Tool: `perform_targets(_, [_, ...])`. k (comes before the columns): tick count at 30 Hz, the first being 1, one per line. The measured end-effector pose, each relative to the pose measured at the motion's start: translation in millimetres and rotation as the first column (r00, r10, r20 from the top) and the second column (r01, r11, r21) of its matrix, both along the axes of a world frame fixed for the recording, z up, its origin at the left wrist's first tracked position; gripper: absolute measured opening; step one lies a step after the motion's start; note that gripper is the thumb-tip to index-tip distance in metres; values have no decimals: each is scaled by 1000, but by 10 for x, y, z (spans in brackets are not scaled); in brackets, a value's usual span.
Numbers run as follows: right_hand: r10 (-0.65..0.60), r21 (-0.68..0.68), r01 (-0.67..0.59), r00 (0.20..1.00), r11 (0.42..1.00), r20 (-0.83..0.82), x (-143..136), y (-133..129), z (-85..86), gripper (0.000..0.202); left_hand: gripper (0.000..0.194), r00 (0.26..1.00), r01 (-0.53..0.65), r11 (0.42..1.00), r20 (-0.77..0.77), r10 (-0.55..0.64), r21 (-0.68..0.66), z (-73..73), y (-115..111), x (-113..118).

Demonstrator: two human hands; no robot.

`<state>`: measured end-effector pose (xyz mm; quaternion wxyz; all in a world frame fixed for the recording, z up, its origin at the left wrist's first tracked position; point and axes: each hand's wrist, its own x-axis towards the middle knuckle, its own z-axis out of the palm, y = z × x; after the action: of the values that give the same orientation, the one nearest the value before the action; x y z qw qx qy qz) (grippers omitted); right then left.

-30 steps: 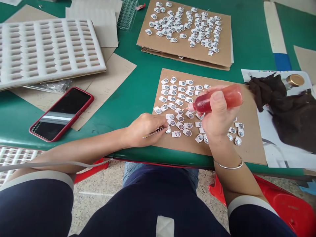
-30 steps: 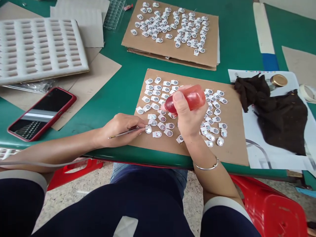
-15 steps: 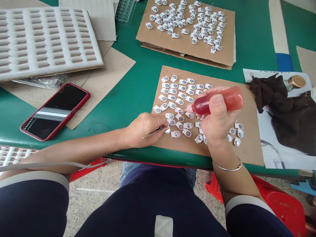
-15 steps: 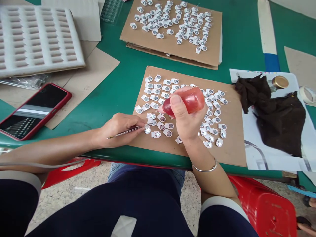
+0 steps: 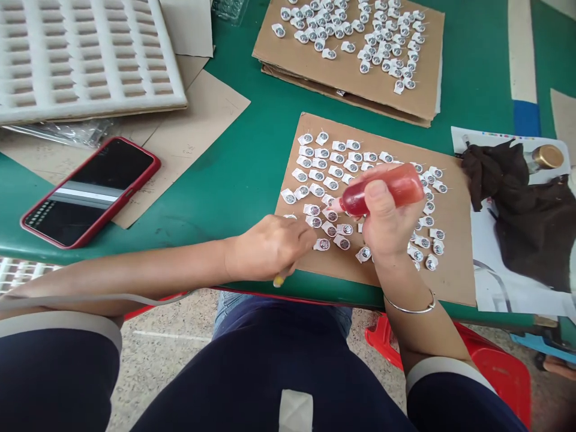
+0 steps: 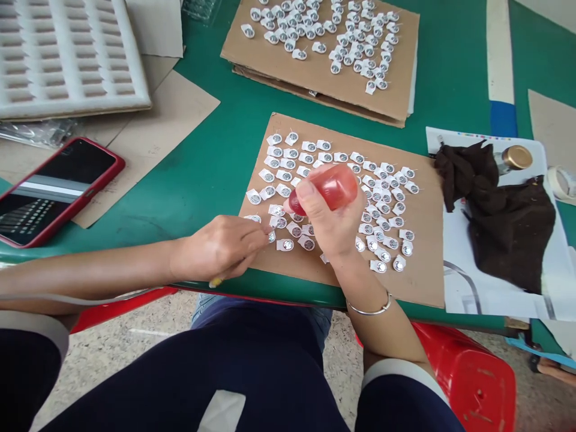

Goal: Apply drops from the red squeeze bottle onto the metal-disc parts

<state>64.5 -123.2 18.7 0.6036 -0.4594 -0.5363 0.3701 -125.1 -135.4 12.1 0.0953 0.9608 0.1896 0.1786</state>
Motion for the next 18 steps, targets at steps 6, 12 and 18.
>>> perform_targets(6, [42, -62, -24, 947, 998, 320, -16, -46, -81, 20, 15, 999, 12, 933, -49, 6, 360, -40, -165, 100])
perform_targets(12, [2, -62, 31, 884, 998, 467, -15, -61, -92, 23, 14, 999, -8, 902, -36, 26, 431, -73, -201, 125])
perform_targets(18, [-34, -37, 62, 855, 997, 517, -16, -51, -79, 27, 15, 999, -13, 909, -25, 26, 417, -67, -208, 128])
